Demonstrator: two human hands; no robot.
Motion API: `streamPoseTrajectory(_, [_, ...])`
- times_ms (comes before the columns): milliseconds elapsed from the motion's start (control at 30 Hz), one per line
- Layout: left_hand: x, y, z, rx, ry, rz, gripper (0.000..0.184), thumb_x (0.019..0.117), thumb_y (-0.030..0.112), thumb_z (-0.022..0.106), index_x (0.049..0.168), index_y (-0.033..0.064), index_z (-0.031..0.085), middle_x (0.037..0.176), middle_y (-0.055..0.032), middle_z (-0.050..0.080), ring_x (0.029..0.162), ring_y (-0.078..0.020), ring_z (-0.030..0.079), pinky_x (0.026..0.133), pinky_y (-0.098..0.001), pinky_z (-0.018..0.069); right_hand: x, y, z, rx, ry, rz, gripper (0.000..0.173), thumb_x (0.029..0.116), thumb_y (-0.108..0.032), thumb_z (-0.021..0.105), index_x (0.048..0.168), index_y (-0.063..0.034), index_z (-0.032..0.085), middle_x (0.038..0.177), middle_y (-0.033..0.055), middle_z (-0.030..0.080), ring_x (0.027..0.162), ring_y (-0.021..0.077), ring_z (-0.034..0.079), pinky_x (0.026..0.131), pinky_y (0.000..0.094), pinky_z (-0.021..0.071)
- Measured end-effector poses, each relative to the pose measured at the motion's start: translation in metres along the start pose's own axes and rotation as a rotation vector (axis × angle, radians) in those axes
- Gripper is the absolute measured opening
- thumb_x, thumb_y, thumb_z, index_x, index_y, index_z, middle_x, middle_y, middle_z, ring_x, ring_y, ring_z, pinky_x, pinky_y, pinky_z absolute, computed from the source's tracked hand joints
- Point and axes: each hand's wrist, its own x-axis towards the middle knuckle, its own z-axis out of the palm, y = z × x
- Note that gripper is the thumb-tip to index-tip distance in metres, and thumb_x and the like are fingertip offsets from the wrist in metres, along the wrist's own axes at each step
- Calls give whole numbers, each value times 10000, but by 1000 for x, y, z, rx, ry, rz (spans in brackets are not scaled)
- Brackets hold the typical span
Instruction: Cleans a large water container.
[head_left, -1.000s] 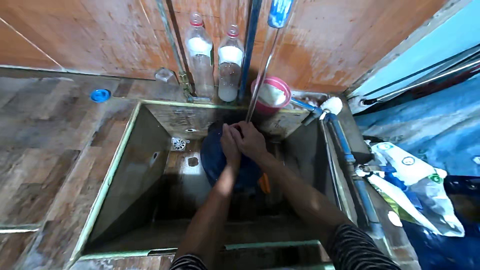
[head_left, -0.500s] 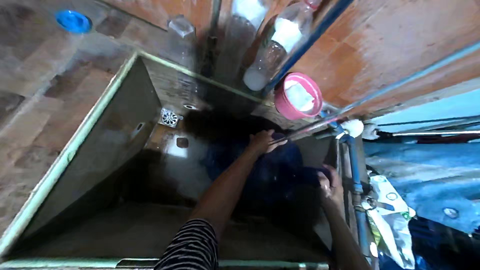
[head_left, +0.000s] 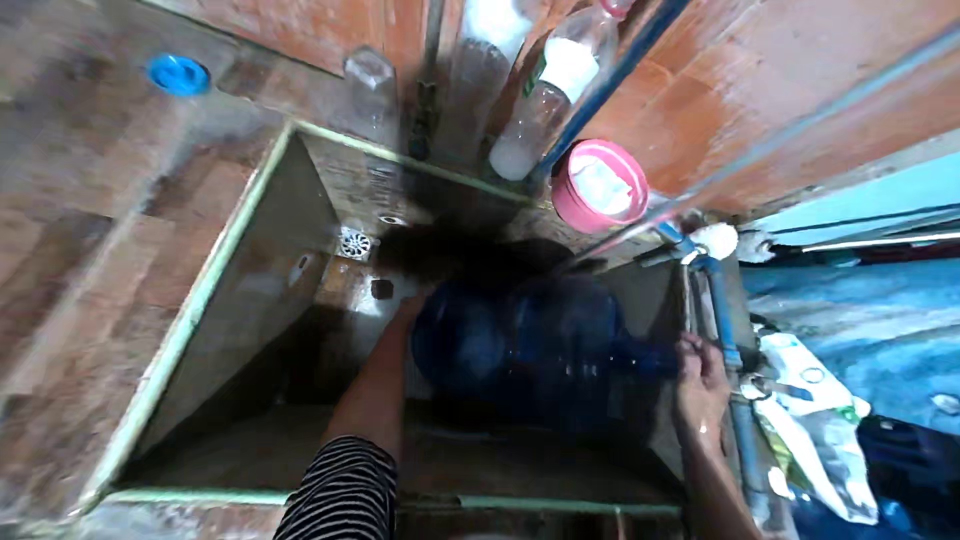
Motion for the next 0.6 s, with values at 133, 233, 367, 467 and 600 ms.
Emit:
streamPoseTrajectory(133, [-46,62,-63,6,70,180,595,1064,487,477,1397,-2,543,1341,-242,594,1222,-352,576,1035,-547,458,2,1,9,227,22,262,364,1089,-192,460,1323,79,528,1211,177,607,1050,121,593,931,301,499])
streamPoseTrajectory(233, [-111,114,-98,38,175,217,620,1064,546,424,1424,56,544,1359,-224,595,1238,-358,578,1026,-589,456,-16,21,36,455,6,488,352,1103,-205,446,1315,60,542,1211,177,615,1043,164,611,926,351,521])
streamPoseTrajectory(367, [-207,143,-108,269,320,468,480,1094,422,444,1377,60,585,1293,-217,612,1144,-316,590,968,-542,468,-47,56,75,599,-251,731,423,1114,-279,396,1357,37,539,1202,220,620,1007,283,640,843,465,563])
streamPoseTrajectory(467, [-264,140,-95,405,373,659,436,1089,414,466,1296,62,618,1130,-175,639,907,-227,567,798,-460,482,-66,66,88,784,-337,910,406,1096,-289,446,1364,5,527,1220,190,614,1032,271,618,862,467,543])
streamPoseTrajectory(600, [-318,134,-54,376,292,859,372,1054,208,576,1390,49,569,1241,-123,659,1011,-147,634,910,-386,523,-65,83,82,810,-369,855,427,1118,-316,396,1333,20,548,1160,178,631,964,231,620,833,425,541])
